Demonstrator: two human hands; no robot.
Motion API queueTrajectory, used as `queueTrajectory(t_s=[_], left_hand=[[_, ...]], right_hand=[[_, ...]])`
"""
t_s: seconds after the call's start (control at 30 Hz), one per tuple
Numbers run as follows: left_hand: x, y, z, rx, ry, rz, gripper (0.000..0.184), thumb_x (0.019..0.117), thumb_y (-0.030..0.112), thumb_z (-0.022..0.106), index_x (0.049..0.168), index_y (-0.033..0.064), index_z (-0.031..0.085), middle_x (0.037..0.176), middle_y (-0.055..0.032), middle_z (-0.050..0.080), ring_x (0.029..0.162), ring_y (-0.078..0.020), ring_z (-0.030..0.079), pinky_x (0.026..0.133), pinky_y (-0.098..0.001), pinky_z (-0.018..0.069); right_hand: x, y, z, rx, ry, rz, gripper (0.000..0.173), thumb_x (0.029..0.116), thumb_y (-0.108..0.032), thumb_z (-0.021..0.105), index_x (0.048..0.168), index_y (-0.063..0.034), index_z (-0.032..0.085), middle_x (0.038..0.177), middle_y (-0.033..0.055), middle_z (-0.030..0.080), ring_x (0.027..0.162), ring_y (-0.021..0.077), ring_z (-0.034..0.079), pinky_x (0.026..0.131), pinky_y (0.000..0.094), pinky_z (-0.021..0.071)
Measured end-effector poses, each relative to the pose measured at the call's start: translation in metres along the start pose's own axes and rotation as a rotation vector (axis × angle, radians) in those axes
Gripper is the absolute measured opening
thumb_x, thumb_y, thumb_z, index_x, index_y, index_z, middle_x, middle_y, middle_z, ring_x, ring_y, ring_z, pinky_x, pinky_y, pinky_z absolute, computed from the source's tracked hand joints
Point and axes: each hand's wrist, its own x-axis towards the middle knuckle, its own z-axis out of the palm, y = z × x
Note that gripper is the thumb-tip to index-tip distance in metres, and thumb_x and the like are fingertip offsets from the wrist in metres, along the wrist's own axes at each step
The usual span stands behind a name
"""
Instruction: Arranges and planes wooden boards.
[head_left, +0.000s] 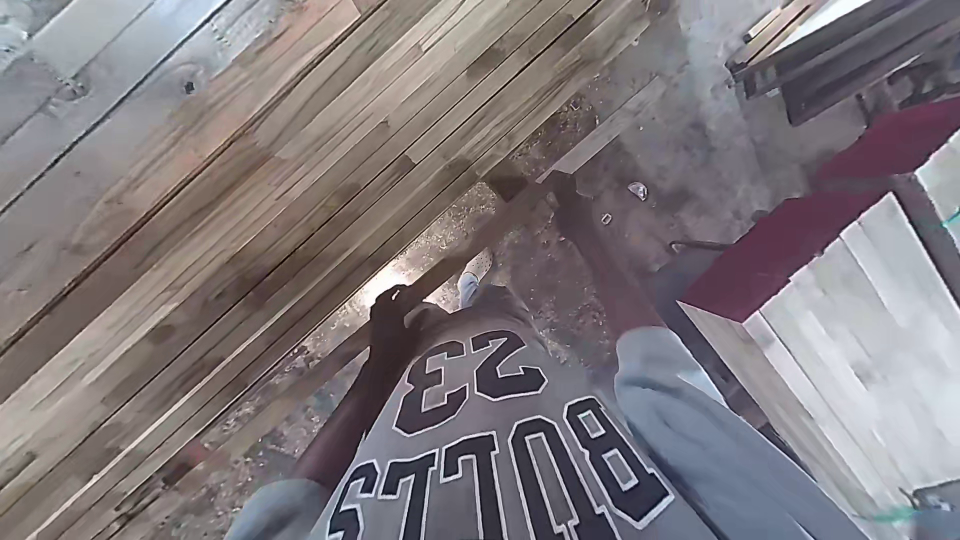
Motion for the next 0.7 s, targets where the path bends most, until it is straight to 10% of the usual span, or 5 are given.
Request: queueTrajectory(t_s=[0.1, 0.3, 0.57, 0.7], left_hand=[[0.008, -0.046, 0.007, 0.244, -0.185, -0.109, 0.084, 0.0882, 0.066, 0.063, 0.152, 0.0134, 0.048, 0.142, -0.0159, 0.059, 0.129, -0.0357, 0.057, 0.106, -0.0588, 0.0458], [0.034, -0.024, -0.006, 0.426, -0.467, -0.335, 0.099, 0.0847, 0.084, 0.05, 0.143, 0.004, 0.049, 0.118, -0.0225, 0.069, 0.105, -0.0417, 0.07, 0.082, -0.0646, 0.0565], [0.051, -0.059, -0.014, 0.266, -0.58, -0.216, 0.077, 0.0962, 0.073, 0.045, 0.135, 0.0074, 0.056, 0.118, -0.0224, 0.069, 0.109, -0.0439, 0.068, 0.088, -0.0667, 0.0543], [0.051, -0.054, -0.022, 0.23, -0.585, -0.253, 0.08, 0.0947, 0.074, 0.048, 0.136, 0.0067, 0.056, 0.12, -0.0243, 0.067, 0.113, -0.0442, 0.066, 0.091, -0.0669, 0.0529]], right_hand=[[-0.03, -0.033, 0.021, 0.007, -0.183, -0.036, 0.08, 0.0913, -0.011, 0.066, 0.16, -0.0072, 0.025, 0.138, 0.0299, 0.056, 0.104, 0.0456, 0.068, 0.085, 0.0644, 0.0555], [-0.063, 0.003, 0.023, 0.338, -0.302, 0.058, 0.041, 0.1109, -0.024, 0.041, 0.151, -0.0178, 0.046, 0.114, 0.0192, 0.069, 0.079, 0.0272, 0.074, 0.072, 0.0473, 0.064], [-0.018, 0.012, 0.04, 0.048, 0.12, -0.131, 0.072, 0.0995, -0.006, 0.058, 0.163, -0.0211, 0.026, 0.141, 0.0277, 0.054, 0.107, 0.0484, 0.066, 0.086, 0.0657, 0.0554], [-0.024, 0.033, 0.071, -0.099, 0.075, -0.113, 0.064, 0.0948, -0.006, 0.06, 0.155, -0.008, 0.037, 0.153, 0.0286, 0.042, 0.125, 0.0469, 0.058, 0.097, 0.0608, 0.0538]])
